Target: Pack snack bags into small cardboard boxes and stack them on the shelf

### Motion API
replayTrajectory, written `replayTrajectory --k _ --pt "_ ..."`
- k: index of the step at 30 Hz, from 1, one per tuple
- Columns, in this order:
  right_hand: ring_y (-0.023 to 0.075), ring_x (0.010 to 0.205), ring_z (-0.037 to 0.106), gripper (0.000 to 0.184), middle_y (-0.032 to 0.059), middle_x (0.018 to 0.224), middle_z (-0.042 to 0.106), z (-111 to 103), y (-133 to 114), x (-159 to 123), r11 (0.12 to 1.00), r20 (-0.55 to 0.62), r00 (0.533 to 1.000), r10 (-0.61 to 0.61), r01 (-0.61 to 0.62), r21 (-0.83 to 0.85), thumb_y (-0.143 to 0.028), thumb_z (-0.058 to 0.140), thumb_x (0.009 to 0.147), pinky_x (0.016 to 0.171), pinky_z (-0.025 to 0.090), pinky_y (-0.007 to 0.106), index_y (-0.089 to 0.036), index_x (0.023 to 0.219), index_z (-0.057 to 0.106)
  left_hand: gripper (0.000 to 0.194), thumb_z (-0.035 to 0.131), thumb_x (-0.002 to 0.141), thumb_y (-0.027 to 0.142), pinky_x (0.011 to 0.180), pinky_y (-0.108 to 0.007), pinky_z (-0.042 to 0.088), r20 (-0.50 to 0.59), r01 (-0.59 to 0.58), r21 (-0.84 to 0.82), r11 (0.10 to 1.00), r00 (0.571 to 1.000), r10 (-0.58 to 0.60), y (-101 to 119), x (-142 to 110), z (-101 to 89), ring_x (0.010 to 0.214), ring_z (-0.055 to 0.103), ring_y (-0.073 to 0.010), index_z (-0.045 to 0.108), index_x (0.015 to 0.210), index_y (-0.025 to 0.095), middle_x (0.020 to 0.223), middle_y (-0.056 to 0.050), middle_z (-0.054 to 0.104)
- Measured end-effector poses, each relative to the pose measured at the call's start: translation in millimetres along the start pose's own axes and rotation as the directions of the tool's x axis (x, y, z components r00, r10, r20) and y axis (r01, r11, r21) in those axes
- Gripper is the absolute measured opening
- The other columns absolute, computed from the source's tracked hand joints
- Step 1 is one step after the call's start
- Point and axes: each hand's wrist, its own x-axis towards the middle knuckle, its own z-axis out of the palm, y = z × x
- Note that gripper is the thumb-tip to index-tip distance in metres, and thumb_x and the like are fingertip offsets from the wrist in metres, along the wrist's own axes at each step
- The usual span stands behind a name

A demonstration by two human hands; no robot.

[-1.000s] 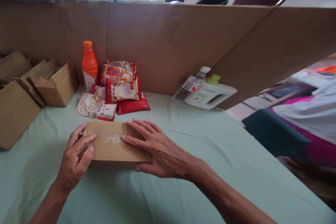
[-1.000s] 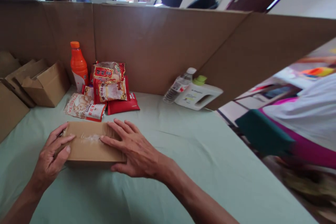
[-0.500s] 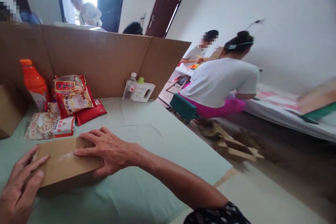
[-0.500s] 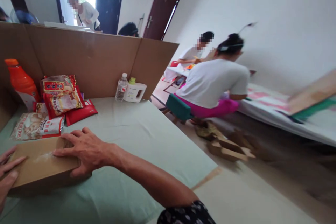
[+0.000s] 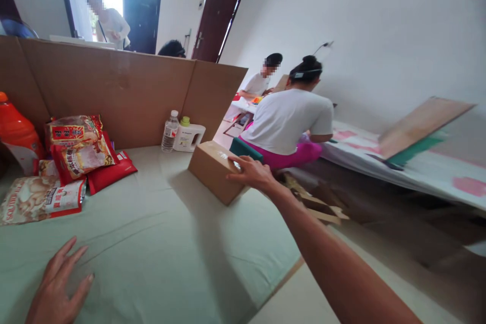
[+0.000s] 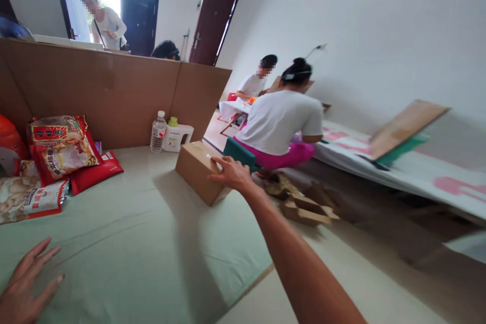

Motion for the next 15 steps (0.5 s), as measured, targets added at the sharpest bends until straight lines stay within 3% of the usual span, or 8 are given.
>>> replayTrajectory --k 3,7,11,15 --pt "0.0425 0.124 0.053 0.065 0.0204 0.147 0.049 7.2 13.1 44.5 0.992 -0.003 0.992 0.127 -0.127 -0.007 -0.05 0.062 0.089 0.096 0.044 0.057 -0.022 0.148 0.051 0.034 0.051 0.091 0.047 0.087 -0.044 0.061 -0.044 -0.047 0.093 0.995 0.998 0.051 -13.5 -10.6 11.8 0.108 0.069 -0.0288 0.07 0.11 0.026 0.126 -0.01 0.068" --pt "0.0393 0.127 0.051 0.064 0.017 0.149 0.047 18.1 18.8 85.0 0.988 0.013 0.987 0.157 -0.157 -0.002 -0.05 0.062 0.091 0.098 0.042 0.053 -0.027 0.149 0.05 0.029 0.05 0.093 0.044 0.084 -0.042 0.058 -0.054 -0.137 0.138 0.981 0.988 0.146 -15.3 -12.5 10.7 0.101 0.069 -0.0268 0.068 0.108 0.028 0.119 -0.007 0.071" --pt "0.0415 0.128 0.05 0.067 0.018 0.15 0.047 25.4 23.9 99.3 0.986 -0.001 0.986 0.165 -0.165 0.001 -0.052 0.065 0.089 0.097 0.042 0.055 -0.026 0.149 0.049 0.025 0.054 0.091 0.04 0.082 -0.042 0.055 -0.044 -0.25 0.134 0.959 0.965 0.258 -11.6 -5.8 7.2 0.1 0.068 -0.0268 0.067 0.109 0.028 0.116 -0.006 0.071" --pt "0.0405 0.117 0.057 0.069 0.0233 0.137 0.056 21.4 22.4 90.7 0.993 -0.105 0.988 0.116 -0.116 0.002 -0.053 0.066 0.088 0.09 0.043 0.05 -0.015 0.144 0.054 0.023 0.056 0.09 0.035 0.085 -0.043 0.054 -0.055 -0.235 0.105 0.966 0.969 0.242 -12.5 -3.8 13.0 0.103 0.066 -0.0282 0.067 0.109 0.027 0.118 -0.008 0.07"
